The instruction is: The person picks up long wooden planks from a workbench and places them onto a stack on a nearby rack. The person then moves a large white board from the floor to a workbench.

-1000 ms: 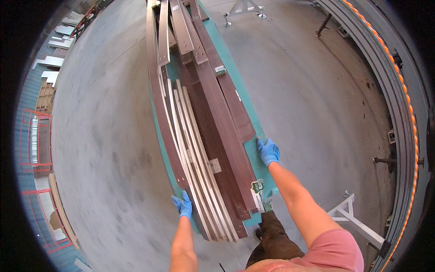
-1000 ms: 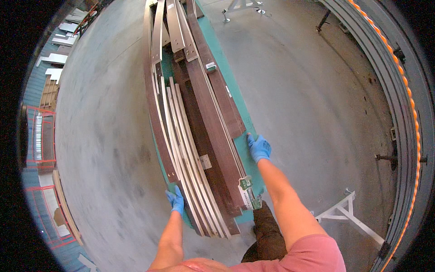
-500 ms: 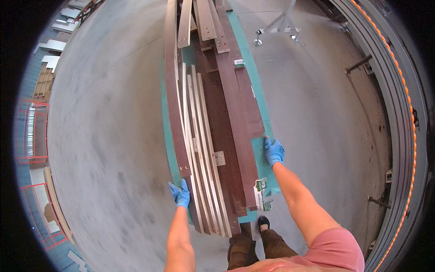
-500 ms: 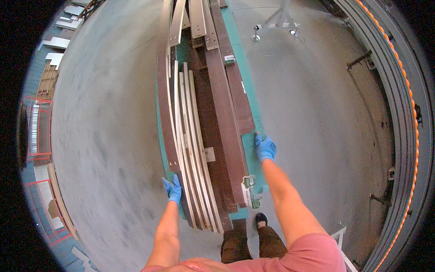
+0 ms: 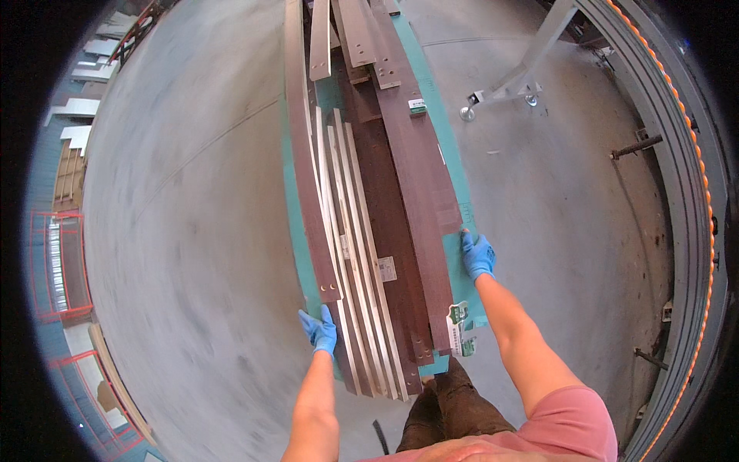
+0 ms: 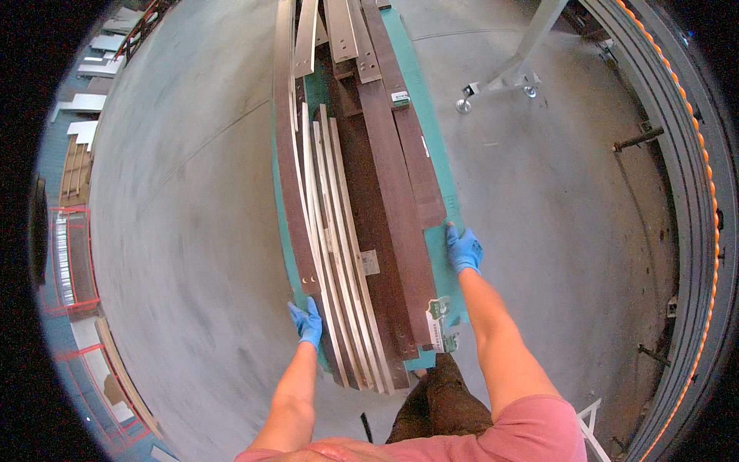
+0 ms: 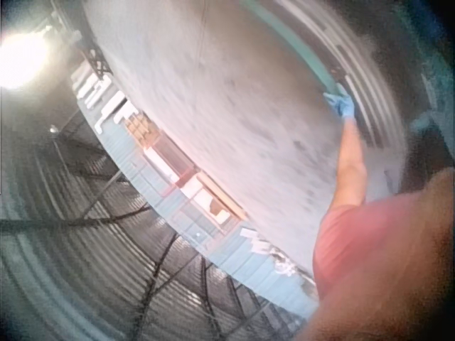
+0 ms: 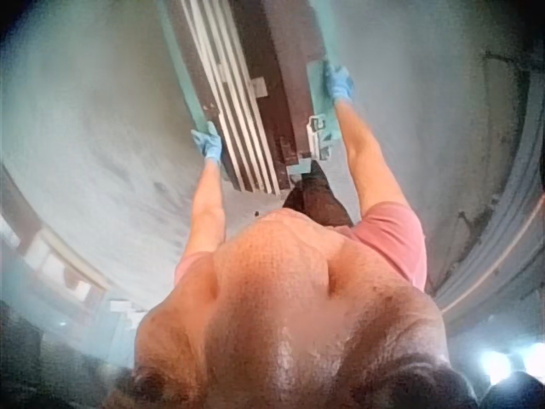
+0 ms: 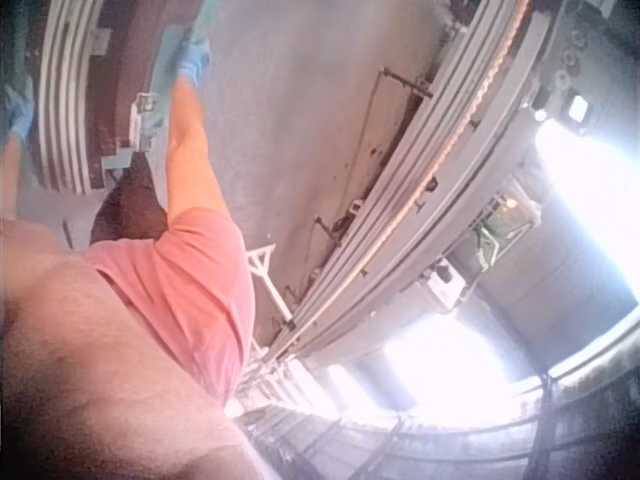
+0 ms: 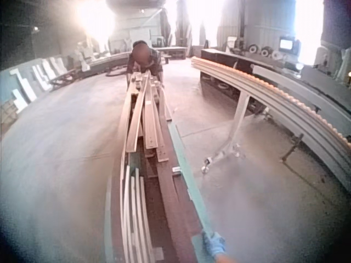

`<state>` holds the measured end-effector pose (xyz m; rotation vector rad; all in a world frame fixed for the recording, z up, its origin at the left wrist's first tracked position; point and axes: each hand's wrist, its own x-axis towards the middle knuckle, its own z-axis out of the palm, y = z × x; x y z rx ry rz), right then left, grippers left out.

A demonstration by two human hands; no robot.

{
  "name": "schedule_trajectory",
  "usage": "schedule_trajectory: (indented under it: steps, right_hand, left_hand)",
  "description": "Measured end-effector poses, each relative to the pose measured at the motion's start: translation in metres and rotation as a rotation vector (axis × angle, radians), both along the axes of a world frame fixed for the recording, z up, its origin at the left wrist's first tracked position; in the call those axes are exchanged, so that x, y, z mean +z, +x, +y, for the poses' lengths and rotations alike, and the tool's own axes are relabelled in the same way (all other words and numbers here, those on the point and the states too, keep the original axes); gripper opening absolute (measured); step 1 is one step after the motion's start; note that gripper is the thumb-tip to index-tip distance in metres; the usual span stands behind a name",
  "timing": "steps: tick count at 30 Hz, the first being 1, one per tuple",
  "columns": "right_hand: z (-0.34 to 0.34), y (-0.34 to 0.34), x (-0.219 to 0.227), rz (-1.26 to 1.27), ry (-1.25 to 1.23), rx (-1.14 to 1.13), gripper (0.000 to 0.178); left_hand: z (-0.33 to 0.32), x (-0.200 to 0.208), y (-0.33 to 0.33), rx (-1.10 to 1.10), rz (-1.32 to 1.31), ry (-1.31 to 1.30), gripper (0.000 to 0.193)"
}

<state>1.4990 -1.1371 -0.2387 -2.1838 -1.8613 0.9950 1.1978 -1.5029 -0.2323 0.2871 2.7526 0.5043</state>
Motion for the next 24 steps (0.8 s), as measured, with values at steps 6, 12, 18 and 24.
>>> schedule_trajectory:
  steps: [6,12,18,24]
  right_hand:
    - [-0.021,-0.003,0.003,0.038,-0.001,-0.038,0.079]
    - [-0.03,-0.003,-0.003,0.023,-0.041,-0.064,0.079]
    - [-0.036,-0.005,-0.002,0.047,0.034,-0.101,0.079]
    - [-0.049,-0.003,0.002,-0.005,0.039,-0.139,0.08]
  left_hand:
    - [-0.006,-0.009,-0.016,-0.028,0.001,-0.017,0.104]
    - [-0.013,-0.013,-0.029,-0.051,0.01,-0.013,0.104]
    - [-0.002,-0.006,-0.038,-0.087,0.055,-0.009,0.103]
    - [-0.006,0.002,-0.042,-0.115,0.04,-0.025,0.103]
